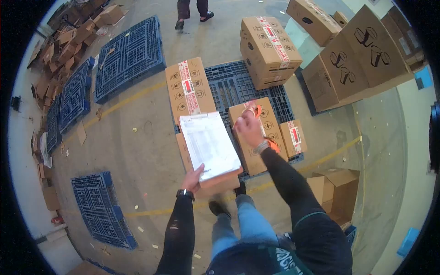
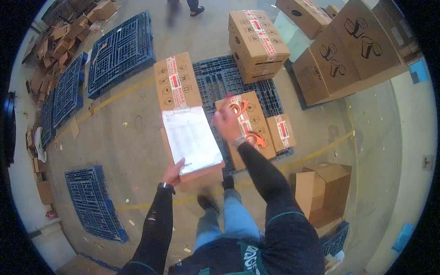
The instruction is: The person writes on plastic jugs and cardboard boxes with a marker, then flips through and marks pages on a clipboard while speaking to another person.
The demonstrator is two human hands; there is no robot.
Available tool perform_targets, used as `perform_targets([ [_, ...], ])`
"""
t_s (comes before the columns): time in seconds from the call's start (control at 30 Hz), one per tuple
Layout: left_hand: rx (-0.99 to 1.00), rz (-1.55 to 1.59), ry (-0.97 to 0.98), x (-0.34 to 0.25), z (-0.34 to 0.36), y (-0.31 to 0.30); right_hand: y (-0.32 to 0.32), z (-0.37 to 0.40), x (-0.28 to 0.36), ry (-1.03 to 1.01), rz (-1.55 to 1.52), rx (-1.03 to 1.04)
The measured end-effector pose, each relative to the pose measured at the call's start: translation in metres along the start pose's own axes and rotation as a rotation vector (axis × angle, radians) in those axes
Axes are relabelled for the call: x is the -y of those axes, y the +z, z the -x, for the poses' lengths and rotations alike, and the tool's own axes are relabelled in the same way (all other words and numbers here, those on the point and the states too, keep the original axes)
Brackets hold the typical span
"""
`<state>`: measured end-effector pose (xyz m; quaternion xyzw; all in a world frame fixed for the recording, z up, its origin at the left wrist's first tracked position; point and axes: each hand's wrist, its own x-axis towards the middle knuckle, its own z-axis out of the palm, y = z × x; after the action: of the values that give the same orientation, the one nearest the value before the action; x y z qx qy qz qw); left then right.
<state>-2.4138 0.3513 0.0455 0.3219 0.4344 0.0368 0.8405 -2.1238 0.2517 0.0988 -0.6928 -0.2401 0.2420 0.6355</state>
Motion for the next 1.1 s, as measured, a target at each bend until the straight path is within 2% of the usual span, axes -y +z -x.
perform_targets([
  [0.03, 0.038, 0.015, 0.003, -0.02, 0.019, 0.007, -0.008, 0.002, 0.022, 0.011, -0.249, -0.064],
  [0.17, 0.128, 0.067, 0.157, -0.085, 0.103, 0.016, -0.018, 0.041, 0.124, -0.103, -0.321, 0.027],
  [0.27, 0.219, 0.03, 0.296, -0.132, 0.149, 0.002, 0.026, 0.083, 0.198, -0.193, -0.273, 0.028],
  [0.37, 0.361, -0.002, 0.363, -0.174, 0.188, -0.016, 0.096, 0.131, 0.274, -0.131, -0.28, 0.035],
  [0.5, 0.468, -0.064, 0.453, -0.213, 0.23, -0.046, 0.159, 0.16, 0.295, -0.386, -0.045, 0.145],
  [0.63, 0.508, -0.097, 0.52, -0.227, 0.272, -0.057, 0.204, 0.183, 0.335, -0.527, 0.144, 0.107],
  [0.67, 0.521, -0.098, 0.54, -0.23, 0.281, -0.057, 0.218, 0.185, 0.334, -0.473, -0.015, 0.073],
  [0.87, 0.564, -0.026, 0.6, -0.229, 0.31, -0.043, 0.228, 0.19, 0.344, -0.506, 0.059, 0.091],
  [0.97, 0.557, -0.041, 0.667, -0.227, 0.316, -0.04, 0.223, 0.196, 0.347, -0.562, 0.115, 0.02],
  [1.1, 0.523, -0.012, 0.714, -0.22, 0.322, -0.033, 0.214, 0.192, 0.341, -0.543, 0.021, -0.086],
])
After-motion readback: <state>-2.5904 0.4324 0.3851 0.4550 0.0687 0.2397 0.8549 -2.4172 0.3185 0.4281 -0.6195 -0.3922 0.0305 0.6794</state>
